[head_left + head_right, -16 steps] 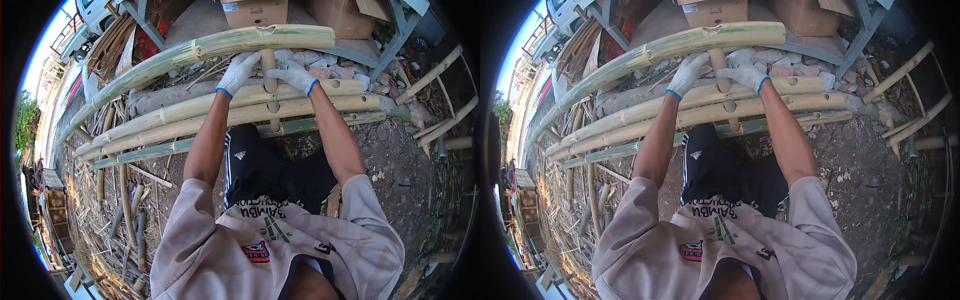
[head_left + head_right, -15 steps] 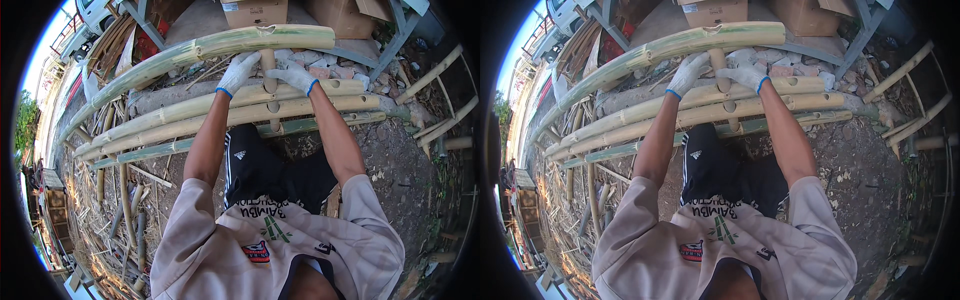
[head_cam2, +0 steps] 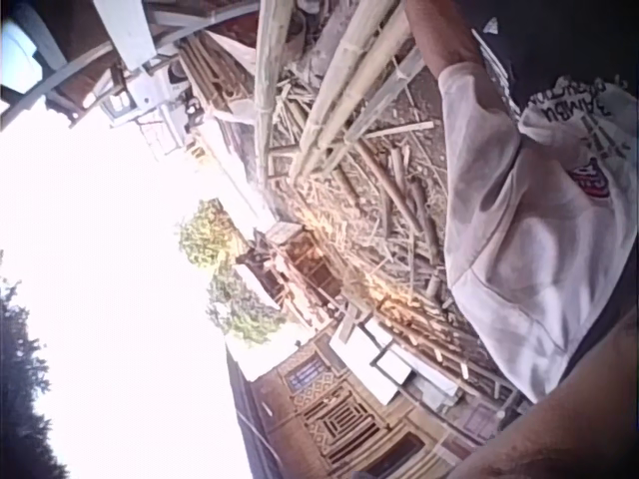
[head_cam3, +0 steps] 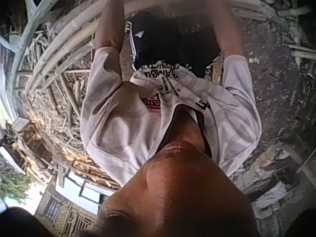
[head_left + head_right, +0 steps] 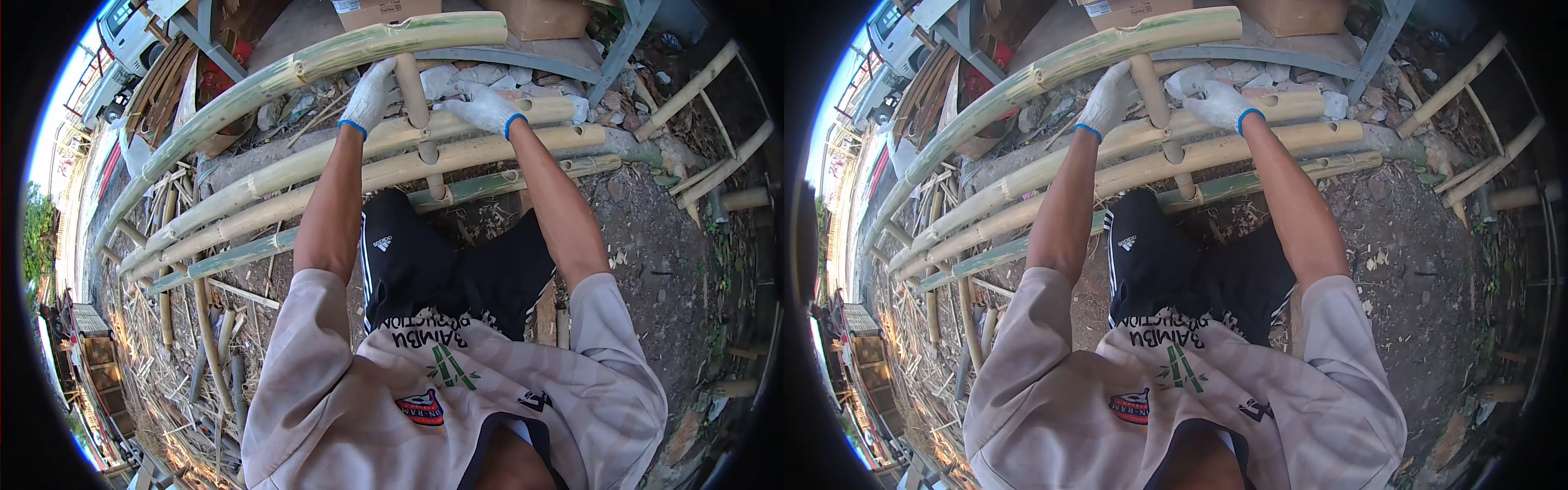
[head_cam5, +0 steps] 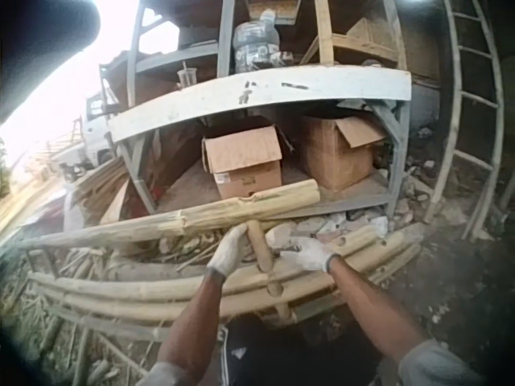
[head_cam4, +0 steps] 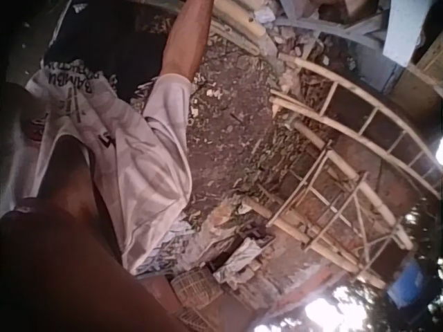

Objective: The person fits a short bamboo rung into holes of larger bamboo poles and adjusts the resulting ladder-like section by hand.

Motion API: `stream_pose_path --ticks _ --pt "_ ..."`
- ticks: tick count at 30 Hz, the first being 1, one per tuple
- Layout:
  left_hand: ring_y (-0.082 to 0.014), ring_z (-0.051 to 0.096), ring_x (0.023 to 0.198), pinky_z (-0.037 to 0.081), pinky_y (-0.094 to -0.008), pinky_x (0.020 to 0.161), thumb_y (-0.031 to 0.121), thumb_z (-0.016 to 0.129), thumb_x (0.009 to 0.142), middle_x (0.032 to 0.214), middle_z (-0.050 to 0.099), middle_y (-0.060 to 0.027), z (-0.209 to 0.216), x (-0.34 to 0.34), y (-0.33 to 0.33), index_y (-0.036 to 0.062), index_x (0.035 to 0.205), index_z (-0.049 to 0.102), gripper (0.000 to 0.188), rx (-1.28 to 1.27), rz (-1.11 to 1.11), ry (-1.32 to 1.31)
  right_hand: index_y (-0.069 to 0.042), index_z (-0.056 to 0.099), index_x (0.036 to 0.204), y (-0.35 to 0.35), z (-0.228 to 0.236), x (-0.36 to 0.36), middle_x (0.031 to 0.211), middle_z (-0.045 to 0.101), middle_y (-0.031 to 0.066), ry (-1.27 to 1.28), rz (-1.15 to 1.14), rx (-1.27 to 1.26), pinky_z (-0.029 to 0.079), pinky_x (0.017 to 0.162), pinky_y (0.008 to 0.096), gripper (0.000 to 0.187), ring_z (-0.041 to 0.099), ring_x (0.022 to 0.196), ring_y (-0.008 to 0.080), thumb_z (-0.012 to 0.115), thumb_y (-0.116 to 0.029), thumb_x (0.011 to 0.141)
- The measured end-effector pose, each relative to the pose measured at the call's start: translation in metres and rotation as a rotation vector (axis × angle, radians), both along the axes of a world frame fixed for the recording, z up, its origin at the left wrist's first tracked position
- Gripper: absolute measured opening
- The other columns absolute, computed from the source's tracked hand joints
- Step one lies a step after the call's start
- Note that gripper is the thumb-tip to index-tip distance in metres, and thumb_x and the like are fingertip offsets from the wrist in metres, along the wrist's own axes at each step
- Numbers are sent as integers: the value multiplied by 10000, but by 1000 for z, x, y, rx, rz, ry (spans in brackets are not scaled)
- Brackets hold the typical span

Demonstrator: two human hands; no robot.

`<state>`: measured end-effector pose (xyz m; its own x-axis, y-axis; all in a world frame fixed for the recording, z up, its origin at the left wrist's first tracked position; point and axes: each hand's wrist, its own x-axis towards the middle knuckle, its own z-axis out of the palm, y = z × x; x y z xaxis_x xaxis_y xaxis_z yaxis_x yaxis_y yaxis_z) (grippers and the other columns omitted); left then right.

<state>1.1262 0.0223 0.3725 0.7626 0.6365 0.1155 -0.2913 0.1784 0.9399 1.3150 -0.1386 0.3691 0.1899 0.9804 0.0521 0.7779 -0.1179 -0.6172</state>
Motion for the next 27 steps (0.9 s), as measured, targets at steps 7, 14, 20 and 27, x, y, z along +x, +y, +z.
stream_pose_path --ticks 7,14,20,27 --pt "-269 532 1264 403 -460 1085 436 600 977 1391 539 -102 1 12 -3 84 1438 467 596 -35 41 -11 7 650 1238 -60 -79 -2 1140 714 144 317 -317 356 509 940 339 411 664 1045 209 666 -276 941" --pt "-221 555 1152 440 -408 1012 469 687 913 1279 591 -102 -4 23 3 42 1428 487 699 221 168 83 -29 672 1191 -127 -225 -85 1082 725 91 689 -418 -30 512 923 332 333 667 995 187 656 -267 959" --pt "-228 610 1031 511 -381 901 449 740 888 1191 620 -127 -5 23 0 -19 1397 474 741 368 192 272 -77 705 1129 -147 -218 -133 1153 723 170 121 -198 -491 521 959 467 361 673 1094 366 579 -363 948" --pt "-223 605 991 513 -389 881 436 751 884 1162 613 -131 -6 29 5 -19 1395 465 741 349 169 226 -78 703 1108 -150 -216 -121 1079 734 179 334 -341 -264 537 916 459 331 689 1041 371 623 -346 930"
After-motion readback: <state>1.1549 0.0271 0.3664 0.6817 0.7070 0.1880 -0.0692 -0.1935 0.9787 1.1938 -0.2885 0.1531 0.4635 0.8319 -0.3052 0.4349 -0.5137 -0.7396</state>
